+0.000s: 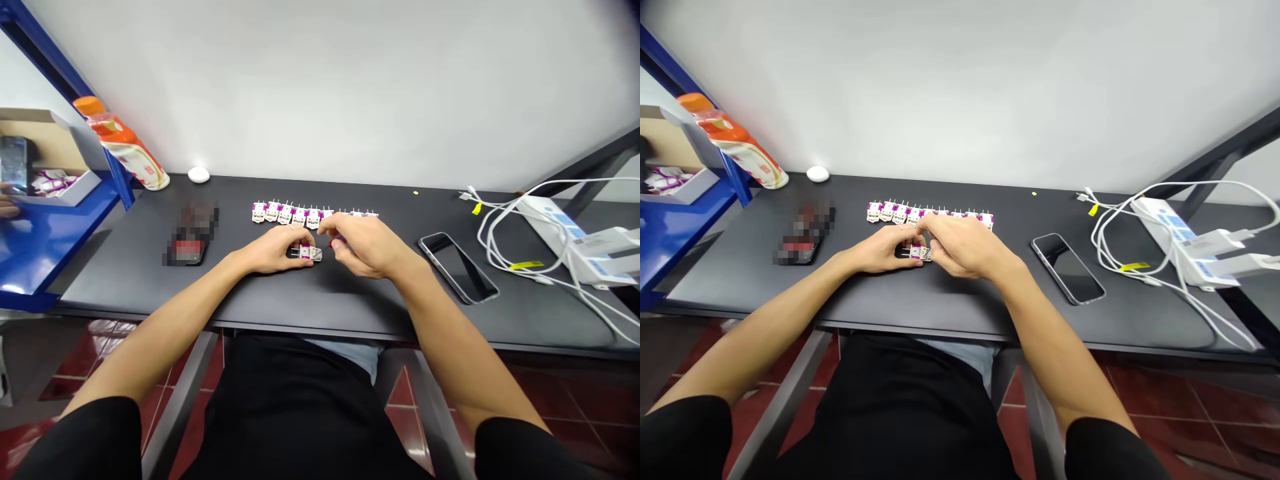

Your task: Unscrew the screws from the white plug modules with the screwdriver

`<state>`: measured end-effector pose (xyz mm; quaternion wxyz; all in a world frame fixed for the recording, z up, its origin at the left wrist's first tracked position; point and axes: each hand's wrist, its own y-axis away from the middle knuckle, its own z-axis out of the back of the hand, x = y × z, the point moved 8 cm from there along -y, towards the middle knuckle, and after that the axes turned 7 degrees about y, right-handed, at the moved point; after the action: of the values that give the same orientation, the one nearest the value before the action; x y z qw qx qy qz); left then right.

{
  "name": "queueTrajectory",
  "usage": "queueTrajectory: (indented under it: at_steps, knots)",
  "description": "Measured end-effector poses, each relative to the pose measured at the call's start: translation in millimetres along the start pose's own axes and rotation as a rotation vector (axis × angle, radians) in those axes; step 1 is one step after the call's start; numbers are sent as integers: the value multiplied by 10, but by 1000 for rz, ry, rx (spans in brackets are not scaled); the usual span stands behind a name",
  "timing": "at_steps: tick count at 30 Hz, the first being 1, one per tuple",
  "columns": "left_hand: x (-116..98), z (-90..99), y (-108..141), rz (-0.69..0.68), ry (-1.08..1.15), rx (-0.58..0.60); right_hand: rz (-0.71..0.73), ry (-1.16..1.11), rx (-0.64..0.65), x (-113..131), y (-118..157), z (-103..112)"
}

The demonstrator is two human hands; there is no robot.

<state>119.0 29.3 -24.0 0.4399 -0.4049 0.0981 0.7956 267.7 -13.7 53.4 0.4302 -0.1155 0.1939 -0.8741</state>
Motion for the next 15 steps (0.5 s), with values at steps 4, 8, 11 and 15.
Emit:
queueTrajectory:
  at_steps: [4,8,11,15]
  knots:
    - [5,7,2,6,-2,-5,-51,33,7,-44,-3,-18]
    - [12,13,-2,22,-1,0,-87,14,6,-63,-2,-22]
    - [6,13,-8,18,-1,7,-43,-7,-33,-16,-6,30]
    - [8,8,-10,19,-11,11,-27,-19,-24,-1,-9,43]
